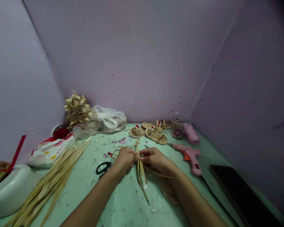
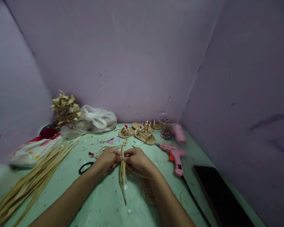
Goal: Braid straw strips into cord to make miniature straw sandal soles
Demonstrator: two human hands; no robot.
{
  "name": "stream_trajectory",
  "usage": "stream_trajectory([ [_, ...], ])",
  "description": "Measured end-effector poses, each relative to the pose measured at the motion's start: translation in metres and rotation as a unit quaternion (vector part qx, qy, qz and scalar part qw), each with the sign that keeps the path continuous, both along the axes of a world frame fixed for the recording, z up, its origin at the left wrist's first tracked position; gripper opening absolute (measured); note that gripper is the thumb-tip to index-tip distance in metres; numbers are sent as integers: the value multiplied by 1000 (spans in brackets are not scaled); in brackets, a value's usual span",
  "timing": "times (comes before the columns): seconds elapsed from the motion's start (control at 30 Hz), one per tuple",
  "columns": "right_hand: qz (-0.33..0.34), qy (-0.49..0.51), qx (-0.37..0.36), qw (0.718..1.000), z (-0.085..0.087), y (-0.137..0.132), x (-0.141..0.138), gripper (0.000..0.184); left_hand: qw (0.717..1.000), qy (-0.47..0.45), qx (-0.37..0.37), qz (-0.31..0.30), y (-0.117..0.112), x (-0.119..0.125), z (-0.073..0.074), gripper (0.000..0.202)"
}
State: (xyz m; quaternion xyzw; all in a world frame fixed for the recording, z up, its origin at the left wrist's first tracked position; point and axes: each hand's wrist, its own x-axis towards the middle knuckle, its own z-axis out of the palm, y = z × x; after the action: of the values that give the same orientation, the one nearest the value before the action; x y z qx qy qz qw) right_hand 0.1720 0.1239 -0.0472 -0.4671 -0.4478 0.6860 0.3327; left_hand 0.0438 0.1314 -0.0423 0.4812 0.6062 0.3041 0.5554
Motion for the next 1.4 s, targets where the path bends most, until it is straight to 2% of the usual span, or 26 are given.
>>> stream_trajectory([
  [0.1, 4, -52, 34, 998, -4, 0, 4, 14, 1000, 15, -16, -10, 1, -1, -1, 4],
  [0.23, 0, -85, 70, 994, -10, 1, 5, 14, 999, -17, -25, -19, -1, 1, -1, 8],
  [0.33, -40, -111, 64, 991, -12, 2, 2, 1, 998, -38, -32, -29, -1, 1, -2, 7],
  [0.43, -54, -113, 49, 991, -9, 2, 0, 7, 998, -44, -25, -47, 0, -1, -4, 7],
  [0.7, -31, -96, 15, 995, 0, -2, 0, 11, 998, -10, -33, -54, 0, -2, -1, 10],
  [0.87, 10, -29, -39, 999, 5, -6, -1, 16, 997, 7, -38, -62, 0, -1, -1, 9],
  [0.97, 36, -39, -11, 998, 5, -6, -2, 15, 997, -25, -25, -64, 1, -2, -3, 8],
  [1.07, 29, -108, 26, 993, -4, -1, 1, 17, 997, -30, -17, -70, 2, -5, -3, 7],
  [1.17, 14, -191, 94, 977, -14, 5, 6, 18, 997, -14, -24, -69, 3, -7, -3, 5],
  [1.23, 11, -259, 175, 950, -14, 7, 10, 17, 998, -11, -24, -65, 4, -8, -4, 5],
  [1.33, -16, -365, 262, 893, 1, 6, 18, 16, 998, -11, -20, -59, 3, -6, -6, 5],
  [1.4, -63, -394, 244, 884, 16, 2, 20, 16, 998, -13, -19, -58, 2, -5, -7, 6],
])
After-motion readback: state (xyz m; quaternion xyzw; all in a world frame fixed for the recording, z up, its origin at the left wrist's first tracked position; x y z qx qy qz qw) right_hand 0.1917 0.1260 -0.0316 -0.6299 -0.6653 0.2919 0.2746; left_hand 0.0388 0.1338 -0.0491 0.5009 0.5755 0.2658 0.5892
